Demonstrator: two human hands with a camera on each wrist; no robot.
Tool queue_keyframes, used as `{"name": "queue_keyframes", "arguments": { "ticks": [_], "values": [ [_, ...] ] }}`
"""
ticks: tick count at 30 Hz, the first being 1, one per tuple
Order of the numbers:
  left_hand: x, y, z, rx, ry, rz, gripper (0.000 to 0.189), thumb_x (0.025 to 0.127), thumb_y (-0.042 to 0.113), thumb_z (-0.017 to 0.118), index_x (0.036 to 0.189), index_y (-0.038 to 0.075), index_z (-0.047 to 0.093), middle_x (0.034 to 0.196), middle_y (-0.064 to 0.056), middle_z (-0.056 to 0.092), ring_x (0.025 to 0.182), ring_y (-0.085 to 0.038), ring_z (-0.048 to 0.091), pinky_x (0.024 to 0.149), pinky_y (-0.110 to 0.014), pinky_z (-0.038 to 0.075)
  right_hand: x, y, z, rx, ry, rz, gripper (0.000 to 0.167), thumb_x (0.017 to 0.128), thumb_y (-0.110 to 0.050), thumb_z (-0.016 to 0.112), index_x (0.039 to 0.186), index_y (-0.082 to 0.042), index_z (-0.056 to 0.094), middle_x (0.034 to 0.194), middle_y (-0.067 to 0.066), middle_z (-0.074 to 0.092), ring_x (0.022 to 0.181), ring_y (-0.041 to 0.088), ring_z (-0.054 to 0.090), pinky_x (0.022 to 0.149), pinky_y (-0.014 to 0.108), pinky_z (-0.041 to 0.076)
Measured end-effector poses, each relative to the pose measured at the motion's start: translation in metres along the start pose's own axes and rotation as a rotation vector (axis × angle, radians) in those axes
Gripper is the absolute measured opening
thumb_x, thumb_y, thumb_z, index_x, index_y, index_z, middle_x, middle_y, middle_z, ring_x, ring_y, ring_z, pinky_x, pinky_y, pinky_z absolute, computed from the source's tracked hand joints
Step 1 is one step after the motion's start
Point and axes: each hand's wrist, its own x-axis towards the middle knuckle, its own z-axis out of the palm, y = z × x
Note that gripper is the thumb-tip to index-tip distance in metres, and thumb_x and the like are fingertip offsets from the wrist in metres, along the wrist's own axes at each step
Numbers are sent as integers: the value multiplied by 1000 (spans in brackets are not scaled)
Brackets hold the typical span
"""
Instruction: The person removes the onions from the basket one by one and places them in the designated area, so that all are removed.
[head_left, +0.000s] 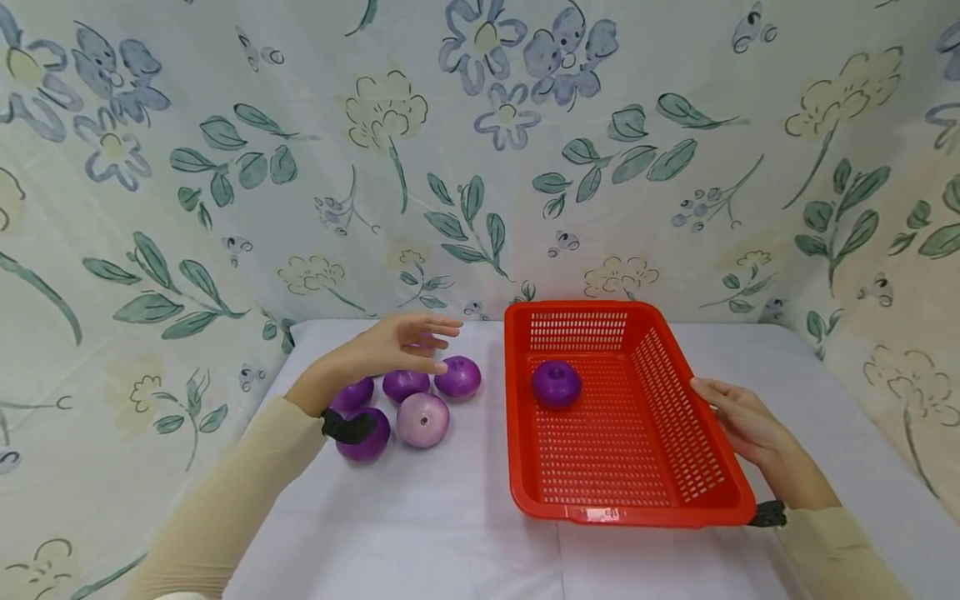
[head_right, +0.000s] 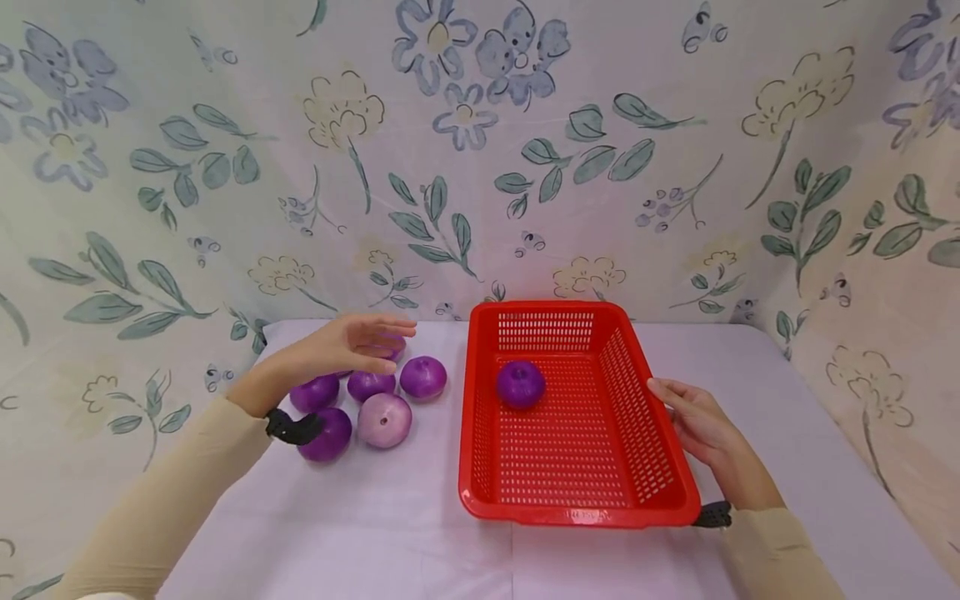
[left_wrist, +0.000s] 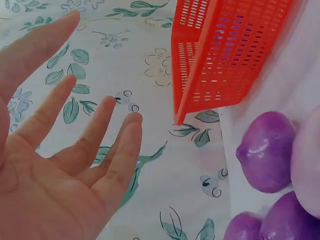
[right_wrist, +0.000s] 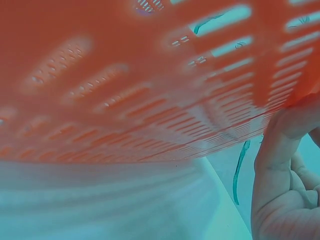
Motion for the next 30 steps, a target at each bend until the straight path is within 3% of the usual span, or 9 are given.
{"name": "queue_keyframes", "arguments": {
  "ticks": [5,10,15,21,30],
  "values": [
    [34,12,9,-24,-70,0,61,87,25,80,142,30,55,142,4,54,128,-23,54,104,-42,46,-2,-1,0,9,8,5,22,104,-22,54,100,-21,75,97,0,73,82,16,69,74,34,60],
    [71,22,19,-58,-171,44,62,88,22,78,144,27,53,142,1,55,130,-29,51,103,-44,47,-4,-1,1,8,12,1,22,104,-22,54,99,-20,75,96,0,72,82,16,69,73,33,60],
    [103,30,30,-36,-230,67,64,88,22,78,145,26,52,142,-1,55,127,-25,54,99,-44,50,-3,-1,2,-9,17,-2,20,104,-23,55,100,-20,74,96,0,72,81,15,69,72,33,60],
    [133,33,43,-58,-306,96,66,88,13,76,148,19,49,143,-6,52,127,-22,54,104,-40,46,0,-1,2,-9,14,-5,21,104,-23,54,99,-19,74,96,1,72,81,15,69,72,33,60],
    [166,28,59,-23,-333,54,63,88,22,78,145,23,53,137,3,59,124,-16,55,104,-41,45,-1,0,2,9,7,-12,22,105,-21,54,99,-17,75,95,2,72,80,15,69,72,32,60]
  ]
}}
